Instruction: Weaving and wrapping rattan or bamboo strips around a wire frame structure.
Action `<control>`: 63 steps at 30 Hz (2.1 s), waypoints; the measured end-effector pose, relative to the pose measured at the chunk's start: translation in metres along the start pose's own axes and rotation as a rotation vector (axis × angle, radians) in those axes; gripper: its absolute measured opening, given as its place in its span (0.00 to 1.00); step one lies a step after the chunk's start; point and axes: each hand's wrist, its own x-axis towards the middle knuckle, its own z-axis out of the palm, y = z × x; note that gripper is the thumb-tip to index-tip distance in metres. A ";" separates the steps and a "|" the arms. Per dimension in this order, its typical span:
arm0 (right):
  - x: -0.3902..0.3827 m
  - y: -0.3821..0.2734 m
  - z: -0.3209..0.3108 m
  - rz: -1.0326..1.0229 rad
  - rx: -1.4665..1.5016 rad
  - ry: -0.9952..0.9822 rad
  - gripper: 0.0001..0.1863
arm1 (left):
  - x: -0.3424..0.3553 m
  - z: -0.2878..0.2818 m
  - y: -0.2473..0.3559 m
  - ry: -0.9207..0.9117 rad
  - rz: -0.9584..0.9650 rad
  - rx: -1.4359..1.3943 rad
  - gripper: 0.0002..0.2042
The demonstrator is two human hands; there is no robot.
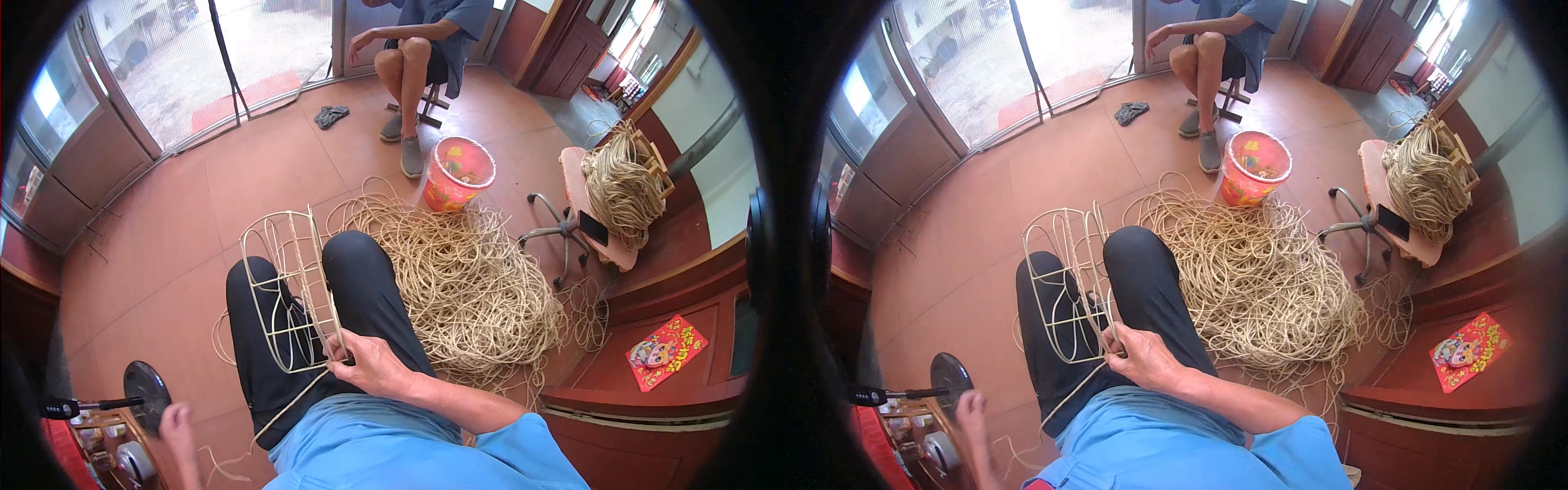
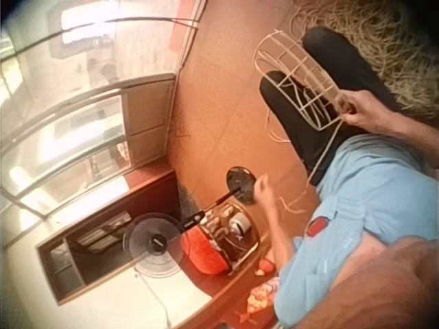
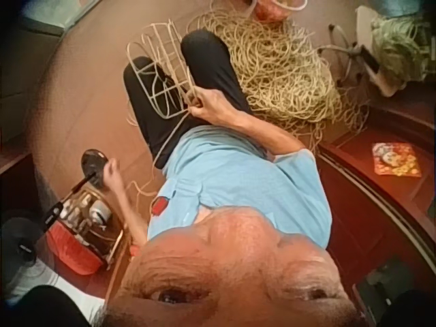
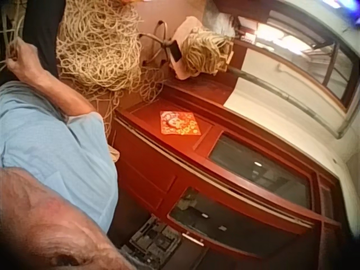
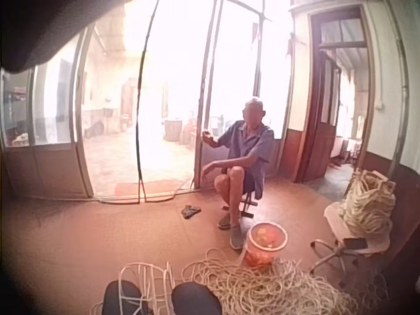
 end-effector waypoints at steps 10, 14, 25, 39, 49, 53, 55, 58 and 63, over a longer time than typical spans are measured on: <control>0.022 -0.015 -0.012 -0.017 0.037 -0.058 0.16 | -0.064 0.179 0.253 -0.468 0.522 -0.045 0.14; 0.066 -0.025 -0.037 0.035 0.348 -0.113 0.13 | -0.030 0.183 0.288 -0.279 0.767 -0.030 0.06; 0.172 -0.090 -0.101 0.165 0.643 -0.286 0.11 | 0.056 0.155 0.386 -0.132 1.034 0.351 0.04; 0.091 -0.060 -0.066 -0.179 0.351 0.170 0.22 | 0.021 0.163 0.353 -0.037 1.006 0.272 0.18; 0.090 -0.057 -0.057 -0.163 0.411 0.151 0.17 | 0.008 0.171 0.353 -0.024 1.029 0.336 0.21; 0.084 -0.048 -0.045 -0.262 0.220 0.367 0.17 | -0.002 0.180 0.338 0.042 1.083 0.428 0.25; 0.073 -0.051 -0.037 -0.296 0.120 0.466 0.13 | -0.010 0.181 0.330 0.046 1.083 0.442 0.26; 0.056 -0.038 -0.023 -0.184 0.233 0.404 0.11 | -0.018 0.182 0.320 0.041 1.086 0.443 0.28; 0.043 -0.039 -0.028 -0.374 -0.174 0.438 0.06 | -0.032 0.179 0.308 -0.005 1.100 0.401 0.25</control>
